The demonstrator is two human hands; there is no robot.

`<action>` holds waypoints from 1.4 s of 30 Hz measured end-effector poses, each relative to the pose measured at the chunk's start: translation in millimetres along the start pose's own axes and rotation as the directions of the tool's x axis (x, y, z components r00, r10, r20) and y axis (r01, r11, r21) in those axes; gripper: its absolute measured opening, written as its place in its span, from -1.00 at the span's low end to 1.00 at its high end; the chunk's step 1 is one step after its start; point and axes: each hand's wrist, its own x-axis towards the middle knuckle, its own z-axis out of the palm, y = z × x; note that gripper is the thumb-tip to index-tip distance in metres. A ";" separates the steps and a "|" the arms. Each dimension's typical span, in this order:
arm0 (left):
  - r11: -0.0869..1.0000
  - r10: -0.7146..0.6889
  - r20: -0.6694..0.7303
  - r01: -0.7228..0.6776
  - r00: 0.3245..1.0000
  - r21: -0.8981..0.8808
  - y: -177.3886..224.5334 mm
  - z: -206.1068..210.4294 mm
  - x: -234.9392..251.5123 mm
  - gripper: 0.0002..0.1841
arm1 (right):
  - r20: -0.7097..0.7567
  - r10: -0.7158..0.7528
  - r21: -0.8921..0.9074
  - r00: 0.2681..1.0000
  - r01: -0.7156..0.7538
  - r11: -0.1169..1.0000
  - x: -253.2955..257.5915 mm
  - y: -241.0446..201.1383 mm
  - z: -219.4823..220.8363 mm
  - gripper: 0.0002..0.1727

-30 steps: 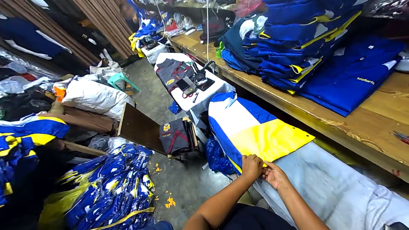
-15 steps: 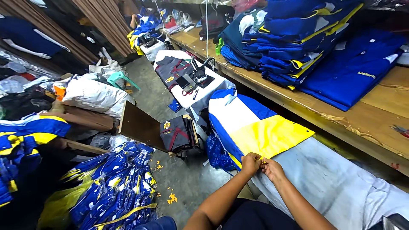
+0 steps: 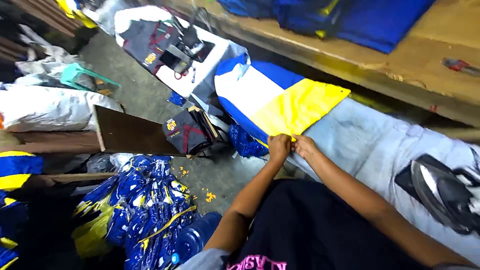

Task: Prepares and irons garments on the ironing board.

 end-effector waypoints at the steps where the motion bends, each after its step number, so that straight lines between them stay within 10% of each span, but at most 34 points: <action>1: 1.000 0.019 -0.029 -0.019 0.999 -0.009 -5.4 7.0 -0.9 -0.77 | -0.006 -0.012 -0.019 1.000 0.012 1.000 5.1 3.8 -2.3 -0.72; 11: 0.702 -0.332 0.077 0.300 0.940 -0.645 -15.4 18.3 4.1 -0.74 | 0.028 -0.034 -0.058 0.999 0.036 0.998 11.6 4.0 -0.6 -0.80; 30: 0.882 -0.291 0.298 0.376 0.909 -0.285 -13.1 -13.8 27.4 -0.68 | 0.133 -0.118 -0.153 0.984 0.138 0.978 13.5 14.2 -13.8 -0.85; 37: 0.538 -0.467 0.471 0.664 0.748 -0.520 -5.2 -18.7 32.7 -0.66 | 0.235 -0.290 -0.219 0.928 0.341 0.914 16.6 20.5 -16.1 -0.88; 42: 0.635 -0.447 0.434 0.619 0.782 -0.462 -3.3 -22.8 27.1 -0.69 | 0.220 -0.375 -0.321 0.901 0.430 0.844 18.4 27.1 -14.5 -0.75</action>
